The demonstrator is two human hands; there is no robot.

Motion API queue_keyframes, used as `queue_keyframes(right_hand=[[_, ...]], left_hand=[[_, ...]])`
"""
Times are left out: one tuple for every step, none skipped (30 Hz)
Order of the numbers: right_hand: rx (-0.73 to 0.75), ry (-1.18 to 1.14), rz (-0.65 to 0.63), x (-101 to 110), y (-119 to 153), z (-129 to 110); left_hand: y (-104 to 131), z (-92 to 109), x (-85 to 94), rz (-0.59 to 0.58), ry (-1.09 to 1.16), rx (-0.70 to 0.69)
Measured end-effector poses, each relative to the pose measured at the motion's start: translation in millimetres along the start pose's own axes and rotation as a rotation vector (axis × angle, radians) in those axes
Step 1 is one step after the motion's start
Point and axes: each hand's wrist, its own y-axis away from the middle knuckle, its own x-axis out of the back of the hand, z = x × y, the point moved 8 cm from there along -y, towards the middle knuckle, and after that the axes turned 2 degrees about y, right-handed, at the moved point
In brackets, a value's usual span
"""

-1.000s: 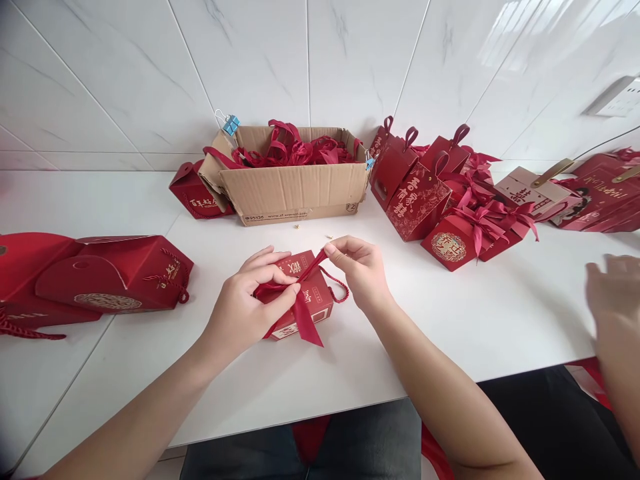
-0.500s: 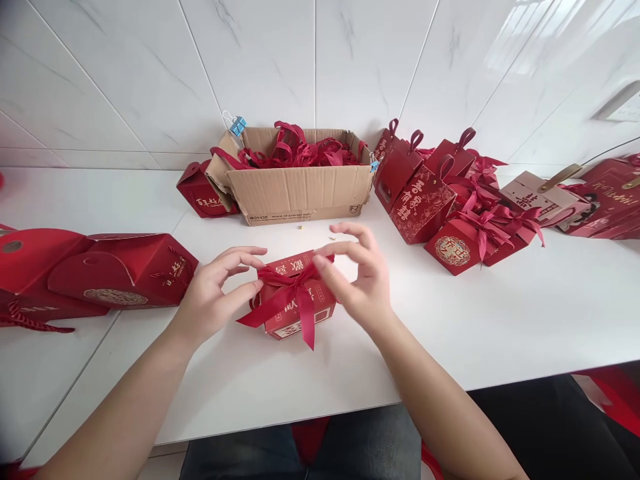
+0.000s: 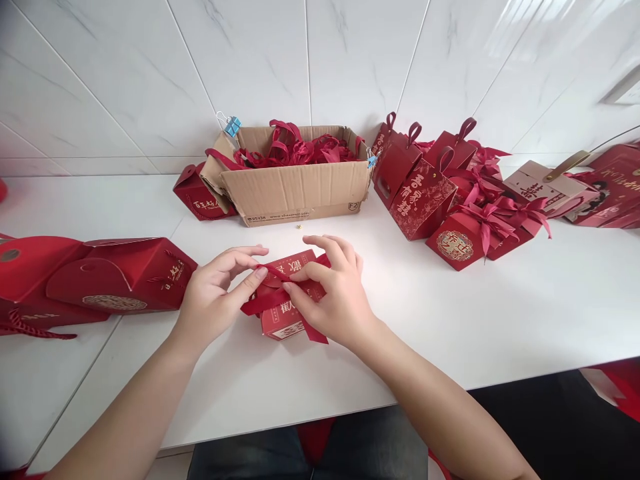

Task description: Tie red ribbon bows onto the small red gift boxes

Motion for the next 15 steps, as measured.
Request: queue_keyframes(right_hand=[[-0.008, -0.011, -0.004, -0.7, 0.5, 0.0], [-0.016, -0.021, -0.005, -1.5, 1.0, 0.0], [-0.021, -0.032, -0.005, -2.3, 1.6, 0.0], [-0.025, -0.043, -0.005, -3.3, 2.1, 0.0], [-0.026, -0.053, -0.004, -4.1, 2.6, 0.0], [-0.027, -0.062, -0.003, -4.9, 3.1, -0.2], [-0.027, -0.069, -0.001, -5.6, 3.5, -0.4], [-0.026, -0.071, 0.0, -6.1, 3.8, -0.7], [-0.024, -0.071, 0.001, -6.5, 4.1, -1.1], [-0.021, -0.07, 0.0, -6.8, 4.2, -1.5], [-0.018, -0.068, 0.0, -7.0, 4.4, -2.0], [-0.014, -0.065, -0.003, -7.2, 4.4, -2.5], [-0.008, -0.063, -0.003, -7.3, 4.4, -3.2], [-0.001, -0.059, -0.002, -7.2, 4.3, -3.9], [0.006, -0.055, -0.001, -7.2, 4.3, -4.6]], left_hand=[[0.2, -1.4, -2.2, -0.008, 0.024, 0.014], [0.5, -2.8, -4.3, -0.015, 0.042, 0.027], [0.6, -3.9, -5.8, -0.017, 0.051, 0.036], [0.7, -4.5, -6.6, -0.011, 0.052, 0.038], [0.7, -4.9, -6.7, 0.0, 0.047, 0.037], [0.6, -5.4, -6.3, 0.014, 0.04, 0.037], [0.6, -5.7, -5.5, 0.03, 0.033, 0.038], [0.6, -6.2, -4.8, 0.043, 0.028, 0.041], [0.6, -6.6, -4.2, 0.053, 0.024, 0.046], [0.6, -6.9, -3.7, 0.06, 0.02, 0.054], [0.7, -7.1, -3.1, 0.067, 0.017, 0.062], [0.8, -7.2, -2.5, 0.073, 0.015, 0.07], [0.9, -7.0, -2.0, 0.079, 0.012, 0.078], [1.0, -6.6, -1.5, 0.085, 0.01, 0.084], [1.0, -6.1, -1.1, 0.091, 0.008, 0.088]])
